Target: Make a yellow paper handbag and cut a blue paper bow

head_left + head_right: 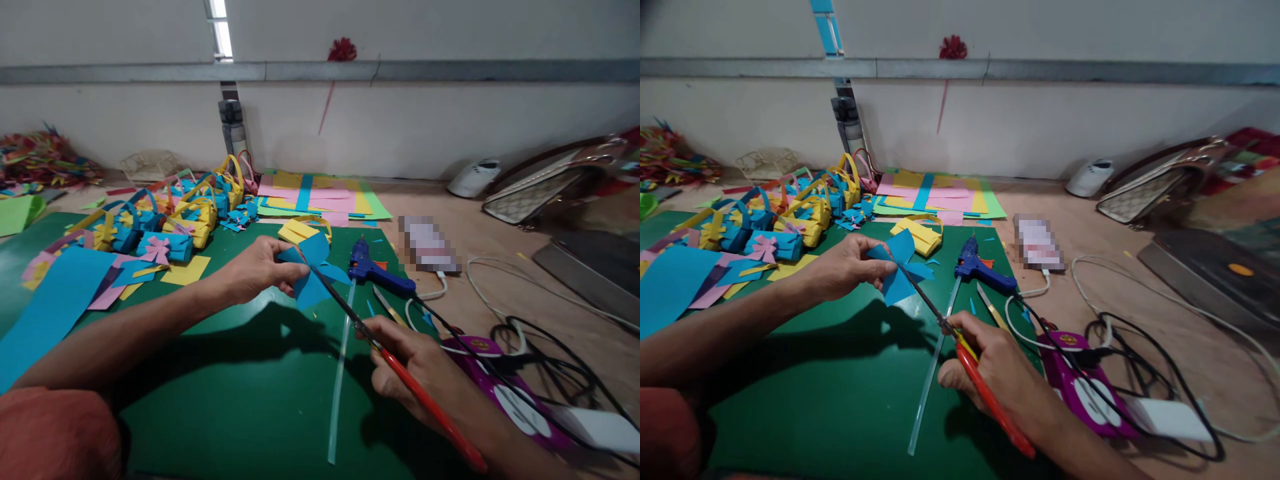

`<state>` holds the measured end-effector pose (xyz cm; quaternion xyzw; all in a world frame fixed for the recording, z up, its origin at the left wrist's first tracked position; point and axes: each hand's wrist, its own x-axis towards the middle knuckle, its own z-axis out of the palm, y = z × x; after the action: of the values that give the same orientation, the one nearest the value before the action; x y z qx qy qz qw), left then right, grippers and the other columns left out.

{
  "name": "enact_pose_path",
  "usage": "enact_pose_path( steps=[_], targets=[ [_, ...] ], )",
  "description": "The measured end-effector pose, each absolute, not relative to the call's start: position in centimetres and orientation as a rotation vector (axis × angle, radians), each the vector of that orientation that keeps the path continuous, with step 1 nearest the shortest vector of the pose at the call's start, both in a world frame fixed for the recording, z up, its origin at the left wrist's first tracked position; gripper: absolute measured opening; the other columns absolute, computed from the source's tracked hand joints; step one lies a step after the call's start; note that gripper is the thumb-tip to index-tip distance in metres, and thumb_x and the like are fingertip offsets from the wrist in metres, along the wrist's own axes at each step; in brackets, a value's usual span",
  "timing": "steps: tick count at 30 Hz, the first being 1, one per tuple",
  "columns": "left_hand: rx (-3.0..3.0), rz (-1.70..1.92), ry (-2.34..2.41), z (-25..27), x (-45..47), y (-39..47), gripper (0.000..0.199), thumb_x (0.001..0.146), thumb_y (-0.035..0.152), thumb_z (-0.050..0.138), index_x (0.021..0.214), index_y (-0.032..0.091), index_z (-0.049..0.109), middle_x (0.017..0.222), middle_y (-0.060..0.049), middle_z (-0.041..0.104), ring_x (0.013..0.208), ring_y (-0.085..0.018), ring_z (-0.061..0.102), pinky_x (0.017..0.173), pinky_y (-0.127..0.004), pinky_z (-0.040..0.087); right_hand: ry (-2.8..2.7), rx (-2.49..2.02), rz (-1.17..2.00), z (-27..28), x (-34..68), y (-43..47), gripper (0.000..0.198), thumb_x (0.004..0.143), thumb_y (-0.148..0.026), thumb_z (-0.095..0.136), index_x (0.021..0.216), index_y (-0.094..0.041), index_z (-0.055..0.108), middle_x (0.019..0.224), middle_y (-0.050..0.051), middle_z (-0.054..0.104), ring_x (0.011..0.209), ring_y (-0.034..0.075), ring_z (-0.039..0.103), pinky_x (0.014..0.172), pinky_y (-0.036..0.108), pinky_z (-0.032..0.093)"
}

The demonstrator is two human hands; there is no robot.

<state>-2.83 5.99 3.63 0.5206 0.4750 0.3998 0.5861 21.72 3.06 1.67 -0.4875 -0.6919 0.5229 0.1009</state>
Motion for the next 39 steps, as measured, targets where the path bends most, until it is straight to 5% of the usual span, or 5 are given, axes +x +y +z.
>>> enact_pose_path(
  steps=[6,11,22,33,39],
  targets=[
    [1.294,0.998,1.161,4.5,-3.0,5.8,0.016,0.067,0.021,0.065,0.056,0.013,0.055,0.05,0.003,0.057,0.045,-0.007,0.053,0.049,-0.019,0.047,-1.987,-1.271,1.731,1.1,22.3,3.4,0.046,0.064,-0.04,0.071,0.101,-0.025,0.05,0.066,-0.005,0.05,0.043,0.007,0.036,0.036,0.019,0.025],
    [1.273,1.041,1.157,4.7,-3.4,5.8,0.016,0.073,0.025,0.061,0.066,0.014,0.054,0.052,0.001,0.06,0.045,-0.009,0.058,0.048,-0.021,0.049,-2.037,-1.243,1.628,1.6,22.3,3.5,0.041,0.063,-0.048,0.067,0.092,-0.023,0.051,0.071,-0.002,0.052,0.048,0.008,0.036,0.04,0.02,0.028],
    [1.23,1.084,1.099,5.2,-3.4,5.8,0.007,0.073,0.017,0.058,0.071,0.015,0.052,0.058,0.001,0.063,0.054,-0.012,0.064,0.05,-0.019,0.05,-2.053,-1.26,1.574,2.0,21.8,3.4,0.033,0.06,-0.032,0.059,0.091,-0.023,0.051,0.072,0.0,0.057,0.051,0.011,0.039,0.044,0.023,0.03],
    [1.297,1.194,1.244,5.3,-3.4,5.7,0.01,0.077,0.016,0.054,0.068,0.015,0.051,0.056,0.002,0.061,0.05,-0.009,0.06,0.05,-0.021,0.055,-2.065,-1.253,1.518,1.8,22.5,3.4,0.041,0.065,-0.045,0.065,0.098,-0.025,0.051,0.077,0.0,0.059,0.053,0.011,0.047,0.044,0.022,0.034],
    [1.301,1.137,1.205,5.2,-2.9,5.3,0.007,0.078,0.014,0.053,0.071,0.015,0.053,0.059,0.002,0.063,0.054,-0.01,0.063,0.05,-0.02,0.055,-2.003,-1.377,1.649,1.9,22.0,3.3,0.042,0.066,-0.037,0.065,0.103,-0.026,0.048,0.078,-0.002,0.056,0.042,0.006,0.036,0.036,0.02,0.027]
  ],
)
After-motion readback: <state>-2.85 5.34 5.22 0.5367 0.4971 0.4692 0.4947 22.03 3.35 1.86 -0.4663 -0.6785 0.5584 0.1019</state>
